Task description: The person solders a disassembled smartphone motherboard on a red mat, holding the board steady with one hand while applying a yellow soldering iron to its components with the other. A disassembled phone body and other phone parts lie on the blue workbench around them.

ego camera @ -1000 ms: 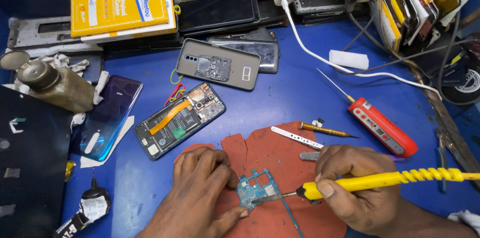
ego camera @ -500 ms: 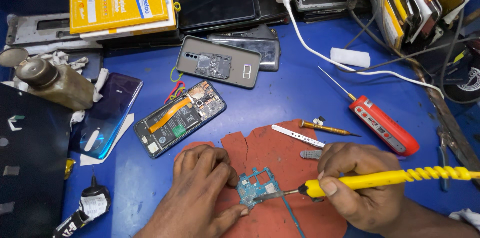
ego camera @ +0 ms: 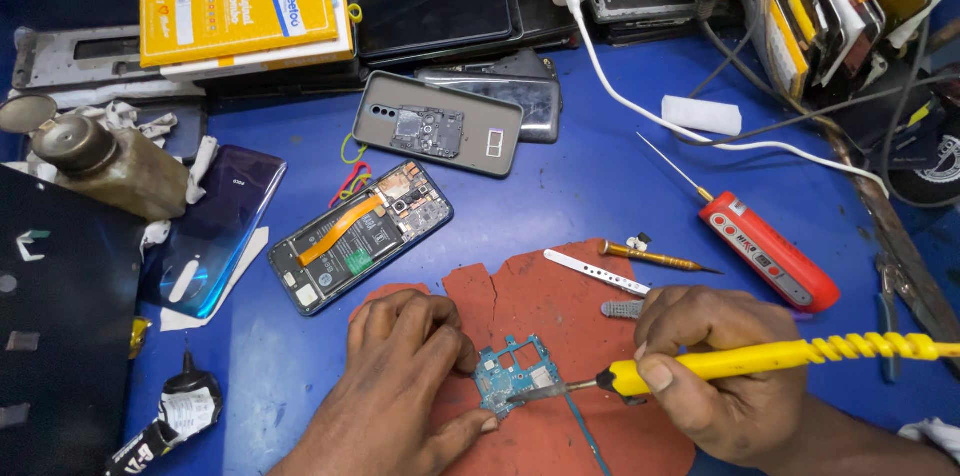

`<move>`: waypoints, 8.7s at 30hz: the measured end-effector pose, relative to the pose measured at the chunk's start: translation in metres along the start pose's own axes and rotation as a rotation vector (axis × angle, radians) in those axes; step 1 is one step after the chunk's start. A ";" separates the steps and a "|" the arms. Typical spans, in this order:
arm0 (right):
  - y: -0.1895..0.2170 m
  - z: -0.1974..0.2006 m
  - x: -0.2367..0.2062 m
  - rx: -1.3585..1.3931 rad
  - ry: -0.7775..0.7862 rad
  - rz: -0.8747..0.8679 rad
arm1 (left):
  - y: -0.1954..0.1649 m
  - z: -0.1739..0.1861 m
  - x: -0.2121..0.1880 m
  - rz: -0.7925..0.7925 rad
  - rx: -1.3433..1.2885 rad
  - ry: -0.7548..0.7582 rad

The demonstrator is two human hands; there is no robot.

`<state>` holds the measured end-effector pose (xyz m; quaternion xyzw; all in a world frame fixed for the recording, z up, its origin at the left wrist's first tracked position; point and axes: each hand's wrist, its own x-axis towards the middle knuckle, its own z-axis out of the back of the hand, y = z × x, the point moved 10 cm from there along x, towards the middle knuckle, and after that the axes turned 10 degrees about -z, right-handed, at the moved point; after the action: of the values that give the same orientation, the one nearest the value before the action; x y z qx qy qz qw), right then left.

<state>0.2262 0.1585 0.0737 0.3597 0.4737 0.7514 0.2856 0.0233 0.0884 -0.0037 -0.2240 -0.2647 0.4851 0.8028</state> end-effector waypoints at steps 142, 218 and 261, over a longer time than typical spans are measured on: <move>-0.001 0.001 0.001 -0.025 -0.024 -0.019 | 0.001 0.000 0.000 -0.003 0.001 0.012; -0.003 -0.005 0.001 -0.028 0.023 -0.029 | -0.001 0.001 -0.001 -0.024 -0.002 -0.013; -0.007 -0.006 0.001 0.027 0.035 -0.057 | -0.021 0.007 0.006 -0.113 -0.026 0.037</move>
<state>0.2216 0.1592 0.0664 0.3367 0.4987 0.7428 0.2936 0.0352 0.0857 0.0157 -0.2282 -0.2683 0.4312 0.8307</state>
